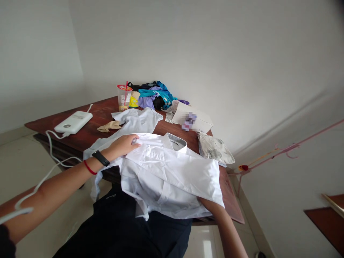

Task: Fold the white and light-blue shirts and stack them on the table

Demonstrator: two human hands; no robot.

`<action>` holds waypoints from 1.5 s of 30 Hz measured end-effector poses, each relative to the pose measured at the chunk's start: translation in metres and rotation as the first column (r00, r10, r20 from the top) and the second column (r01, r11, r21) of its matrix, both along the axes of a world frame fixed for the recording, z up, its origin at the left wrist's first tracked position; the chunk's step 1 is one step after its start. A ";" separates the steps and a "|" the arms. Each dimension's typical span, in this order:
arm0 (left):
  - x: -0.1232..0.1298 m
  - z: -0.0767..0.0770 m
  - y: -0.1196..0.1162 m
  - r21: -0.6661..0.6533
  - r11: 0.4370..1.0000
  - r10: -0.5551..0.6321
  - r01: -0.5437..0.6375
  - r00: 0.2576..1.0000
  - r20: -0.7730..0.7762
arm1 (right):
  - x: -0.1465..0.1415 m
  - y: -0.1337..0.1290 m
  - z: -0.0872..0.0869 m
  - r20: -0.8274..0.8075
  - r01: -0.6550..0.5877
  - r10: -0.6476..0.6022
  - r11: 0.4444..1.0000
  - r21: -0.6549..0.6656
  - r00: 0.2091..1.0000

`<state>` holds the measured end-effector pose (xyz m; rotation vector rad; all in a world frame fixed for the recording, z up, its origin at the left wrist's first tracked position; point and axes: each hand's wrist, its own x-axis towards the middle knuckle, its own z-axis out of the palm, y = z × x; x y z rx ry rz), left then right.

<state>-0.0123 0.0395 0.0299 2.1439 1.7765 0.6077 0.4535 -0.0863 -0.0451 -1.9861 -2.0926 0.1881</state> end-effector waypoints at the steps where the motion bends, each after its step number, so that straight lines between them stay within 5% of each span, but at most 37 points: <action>1: 0.000 -0.003 -0.001 0.007 1.000 0.013 -0.013 1.000 -0.016 | -0.005 -0.007 0.005 0.021 -0.043 0.044 0.997 -0.057 0.999; 6: 0.000 -0.009 -0.003 0.032 0.999 0.018 -0.017 0.999 -0.040 | -0.021 -0.058 0.038 0.004 -0.190 0.193 0.968 -0.162 0.981; 10: 0.001 -0.008 0.001 -0.025 0.999 0.038 -0.040 0.997 -0.060 | -0.028 -0.085 0.087 -0.160 -0.298 0.268 0.930 -0.213 0.950; 13: 0.003 -0.011 0.002 -0.018 0.999 0.046 -0.047 0.996 -0.078 | -0.034 -0.080 0.126 -0.256 -0.264 0.238 0.962 -0.073 0.937; 16: 0.003 -0.014 0.001 0.010 0.999 0.040 -0.039 0.994 -0.101 | -0.036 -0.047 0.145 -0.279 -0.194 0.225 0.972 0.134 0.934; 19: 0.002 -0.013 -0.001 0.012 0.999 0.038 -0.037 0.995 -0.096 | -0.034 0.002 0.132 -0.263 -0.144 0.185 0.975 0.170 0.947; 22: 0.000 -0.011 -0.001 -0.014 0.999 0.047 -0.048 0.996 -0.074 | -0.029 0.044 0.089 -0.028 -0.013 0.015 0.998 0.064 0.999; 25: -0.003 -0.014 0.000 -0.023 0.998 0.060 -0.061 0.997 -0.038 | -0.019 0.065 0.041 0.098 0.088 -0.077 0.990 -0.108 0.992; 28: -0.005 -0.020 0.003 -0.022 0.998 0.063 -0.063 0.998 -0.013 | -0.008 0.070 0.014 0.150 0.135 -0.122 0.988 -0.081 0.981; 35: -0.005 -0.024 0.003 -0.010 0.997 0.078 -0.078 0.996 -0.030 | 0.001 0.070 0.013 0.255 0.216 -0.200 0.976 -0.036 0.946; 45: -0.005 -0.023 -0.001 -0.006 0.997 0.073 -0.073 0.997 -0.023 | 0.009 0.073 0.018 0.203 0.315 -0.289 0.943 -0.109 0.936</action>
